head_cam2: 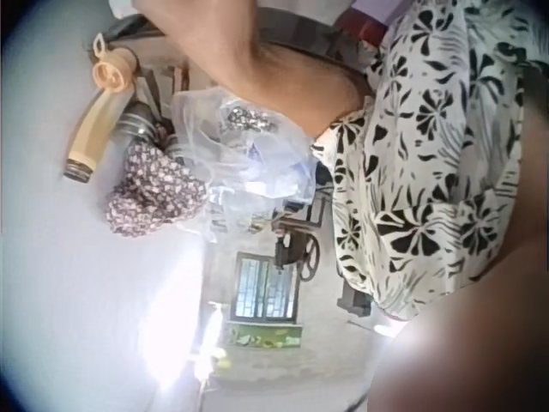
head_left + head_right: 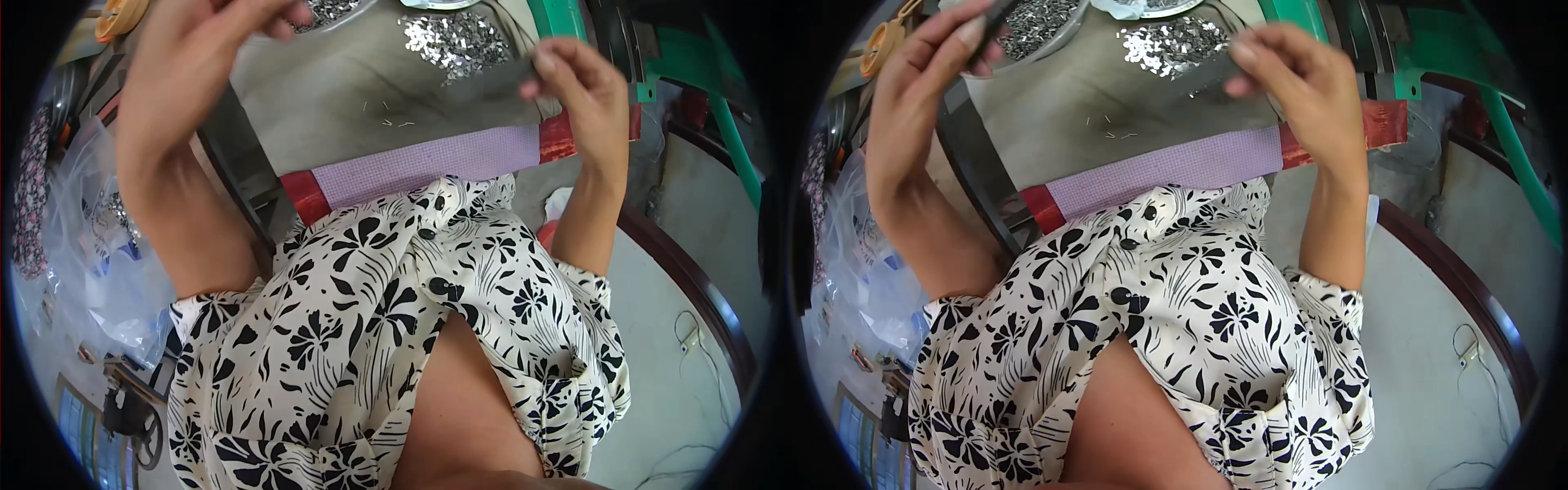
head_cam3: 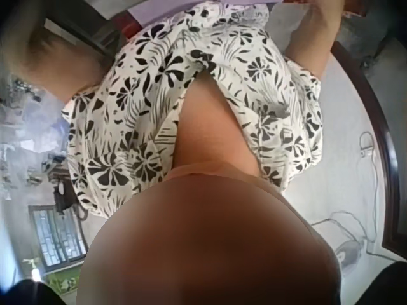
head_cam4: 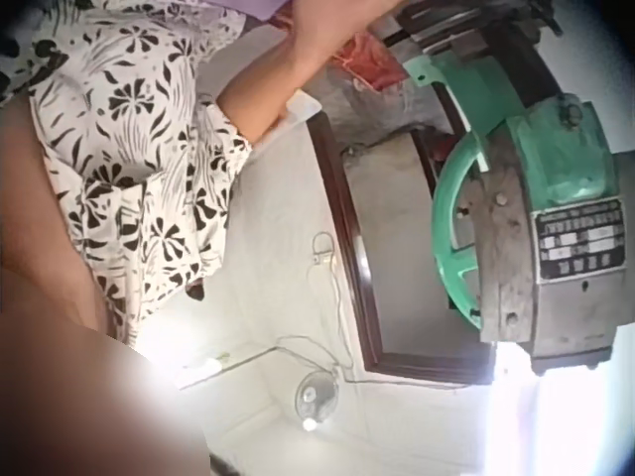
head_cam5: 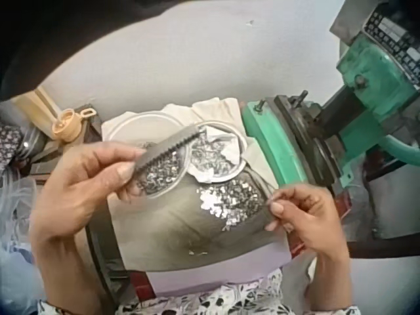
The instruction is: Picking up small star-shaped metal sequins and placing them into a slotted jig before processing them with a manual press.
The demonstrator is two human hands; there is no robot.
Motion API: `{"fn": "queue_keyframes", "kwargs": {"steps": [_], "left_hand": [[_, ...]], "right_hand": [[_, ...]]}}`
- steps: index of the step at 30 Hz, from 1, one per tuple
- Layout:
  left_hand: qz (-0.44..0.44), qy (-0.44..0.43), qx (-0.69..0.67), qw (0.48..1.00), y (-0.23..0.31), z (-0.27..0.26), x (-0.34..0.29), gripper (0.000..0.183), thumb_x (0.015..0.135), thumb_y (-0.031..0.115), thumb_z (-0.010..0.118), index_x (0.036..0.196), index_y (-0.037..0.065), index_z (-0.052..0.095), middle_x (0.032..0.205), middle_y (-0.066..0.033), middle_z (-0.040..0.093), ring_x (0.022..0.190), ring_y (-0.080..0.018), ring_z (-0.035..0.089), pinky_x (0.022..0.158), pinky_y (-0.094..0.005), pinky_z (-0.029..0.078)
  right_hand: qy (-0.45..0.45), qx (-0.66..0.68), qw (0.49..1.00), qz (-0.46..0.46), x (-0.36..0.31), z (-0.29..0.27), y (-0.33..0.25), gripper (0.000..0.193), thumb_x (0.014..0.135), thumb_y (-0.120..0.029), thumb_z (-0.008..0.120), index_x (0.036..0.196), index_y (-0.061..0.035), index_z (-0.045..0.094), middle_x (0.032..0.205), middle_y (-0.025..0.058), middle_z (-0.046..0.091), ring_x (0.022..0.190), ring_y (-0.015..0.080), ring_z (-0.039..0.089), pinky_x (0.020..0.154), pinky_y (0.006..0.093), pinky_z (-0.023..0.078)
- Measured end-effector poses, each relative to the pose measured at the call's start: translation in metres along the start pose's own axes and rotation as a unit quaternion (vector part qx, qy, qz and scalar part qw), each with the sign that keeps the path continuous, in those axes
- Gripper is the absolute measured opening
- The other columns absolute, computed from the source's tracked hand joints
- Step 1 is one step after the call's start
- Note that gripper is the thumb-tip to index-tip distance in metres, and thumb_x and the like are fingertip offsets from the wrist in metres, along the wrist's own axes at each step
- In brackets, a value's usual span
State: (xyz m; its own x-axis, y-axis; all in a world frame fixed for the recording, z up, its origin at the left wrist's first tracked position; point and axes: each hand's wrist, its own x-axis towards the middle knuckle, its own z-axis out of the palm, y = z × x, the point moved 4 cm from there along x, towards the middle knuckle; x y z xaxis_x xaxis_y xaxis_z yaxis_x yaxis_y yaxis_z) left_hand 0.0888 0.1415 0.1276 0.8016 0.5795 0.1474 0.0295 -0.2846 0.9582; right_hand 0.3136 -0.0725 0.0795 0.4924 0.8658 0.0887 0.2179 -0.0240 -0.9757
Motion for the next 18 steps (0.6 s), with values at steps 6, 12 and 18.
{"fn": "queue_keyframes", "kwargs": {"steps": [6, 12, 18], "left_hand": [[-0.154, -0.282, -0.096, 0.942, -0.057, 0.087, -0.037, 0.028, 0.106, 0.015, 0.047, 0.123, -0.003, 0.062, 0.095, -0.0078, 0.070, 0.074, -0.0080, 0.060, 0.064, -0.0216, 0.049], [-0.226, -0.253, 0.027, 0.940, -0.095, 0.120, -0.068, 0.020, 0.102, 0.016, 0.056, 0.113, -0.001, 0.060, 0.092, -0.0101, 0.069, 0.063, -0.0124, 0.058, 0.059, -0.0288, 0.049], [-0.070, -0.188, 0.170, 0.965, -0.088, 0.110, -0.083, 0.027, 0.086, 0.011, 0.073, 0.109, 0.006, 0.059, 0.109, -0.0111, 0.057, 0.084, -0.0360, 0.064, 0.072, -0.0458, 0.052]], "right_hand": [[0.160, 0.013, 0.974, 0.161, -0.076, -0.036, 0.089, 0.020, 0.097, -0.013, 0.069, 0.109, 0.0026, 0.069, 0.089, 0.0049, 0.071, 0.071, 0.0103, 0.069, 0.068, 0.0222, 0.056], [0.294, -0.273, 0.915, 0.047, -0.095, -0.022, 0.103, 0.024, 0.086, -0.011, 0.080, 0.107, -0.0028, 0.074, 0.088, 0.0030, 0.064, 0.069, 0.0082, 0.055, 0.063, 0.0224, 0.047], [0.267, -0.346, 0.892, -0.116, -0.087, 0.012, 0.067, 0.017, 0.076, -0.004, 0.083, 0.091, -0.0069, 0.077, 0.086, 0.0045, 0.063, 0.066, 0.0137, 0.058, 0.055, 0.0264, 0.046]]}}
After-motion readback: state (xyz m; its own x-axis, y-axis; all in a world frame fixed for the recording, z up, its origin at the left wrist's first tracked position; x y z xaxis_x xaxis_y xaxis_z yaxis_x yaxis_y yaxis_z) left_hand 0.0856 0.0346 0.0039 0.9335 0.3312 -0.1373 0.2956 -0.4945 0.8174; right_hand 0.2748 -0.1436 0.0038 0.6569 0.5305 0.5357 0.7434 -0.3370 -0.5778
